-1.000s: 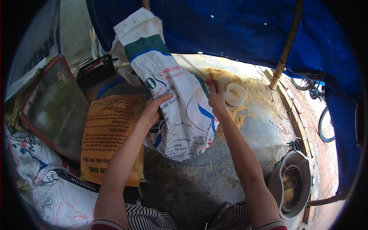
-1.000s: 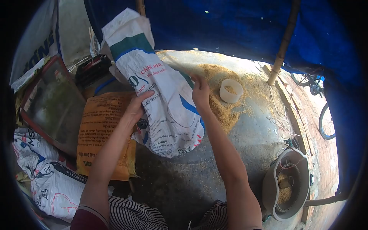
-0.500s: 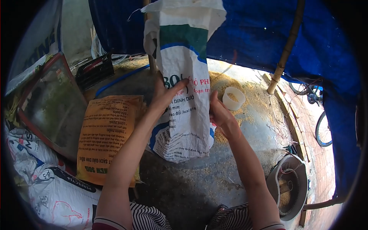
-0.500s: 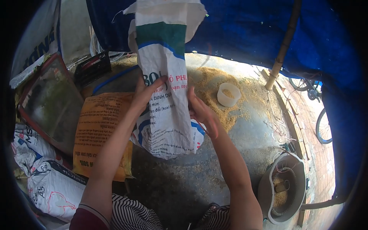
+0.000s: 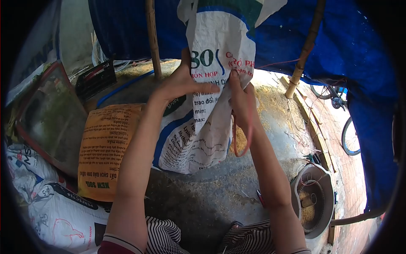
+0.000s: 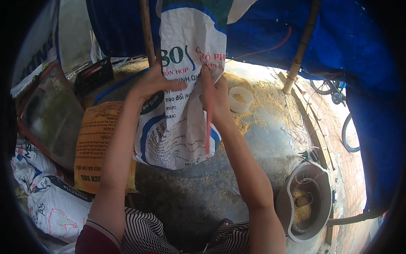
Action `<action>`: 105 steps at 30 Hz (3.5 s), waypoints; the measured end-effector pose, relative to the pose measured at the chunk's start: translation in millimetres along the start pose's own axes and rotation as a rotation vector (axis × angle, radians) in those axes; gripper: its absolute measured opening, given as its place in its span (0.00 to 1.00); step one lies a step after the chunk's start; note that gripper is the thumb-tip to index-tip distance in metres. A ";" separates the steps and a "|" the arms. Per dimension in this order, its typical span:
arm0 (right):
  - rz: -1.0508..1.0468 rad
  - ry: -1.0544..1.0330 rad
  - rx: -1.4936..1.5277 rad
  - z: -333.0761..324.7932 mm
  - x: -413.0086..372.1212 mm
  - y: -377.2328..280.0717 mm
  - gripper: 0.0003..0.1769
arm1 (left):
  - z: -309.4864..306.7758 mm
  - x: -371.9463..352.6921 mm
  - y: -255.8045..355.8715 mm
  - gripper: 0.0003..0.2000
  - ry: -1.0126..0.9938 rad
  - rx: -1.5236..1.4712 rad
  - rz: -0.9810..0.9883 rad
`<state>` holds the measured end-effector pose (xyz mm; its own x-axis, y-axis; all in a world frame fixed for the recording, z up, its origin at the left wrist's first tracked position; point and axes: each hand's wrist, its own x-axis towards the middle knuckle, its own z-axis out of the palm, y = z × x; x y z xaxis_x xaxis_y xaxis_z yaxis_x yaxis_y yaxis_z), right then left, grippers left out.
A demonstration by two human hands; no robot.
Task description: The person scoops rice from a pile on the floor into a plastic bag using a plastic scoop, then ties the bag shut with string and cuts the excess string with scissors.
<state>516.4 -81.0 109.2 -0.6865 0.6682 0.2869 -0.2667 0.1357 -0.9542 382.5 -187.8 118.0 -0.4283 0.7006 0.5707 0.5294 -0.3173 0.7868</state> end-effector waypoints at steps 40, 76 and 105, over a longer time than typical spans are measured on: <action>0.229 -0.425 0.186 16.4 4.6 79.6 0.28 | -16.7 -42.4 -113.9 0.15 -0.086 -0.197 -0.711; 0.546 -0.260 0.100 -17.6 17.6 105.8 0.31 | 9.6 -17.6 -129.1 0.17 0.209 -1.137 -0.665; 0.049 -1.131 -0.195 -113.0 5.7 -27.8 0.09 | -114.6 -98.0 -92.1 0.17 -0.336 -0.596 -0.602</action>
<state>596.3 1.7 127.7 -0.9343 -0.3501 0.0671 -0.1811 0.3042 -0.9352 291.8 -300.5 16.5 -0.2240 0.9746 -0.0010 -0.2209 -0.0498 0.9740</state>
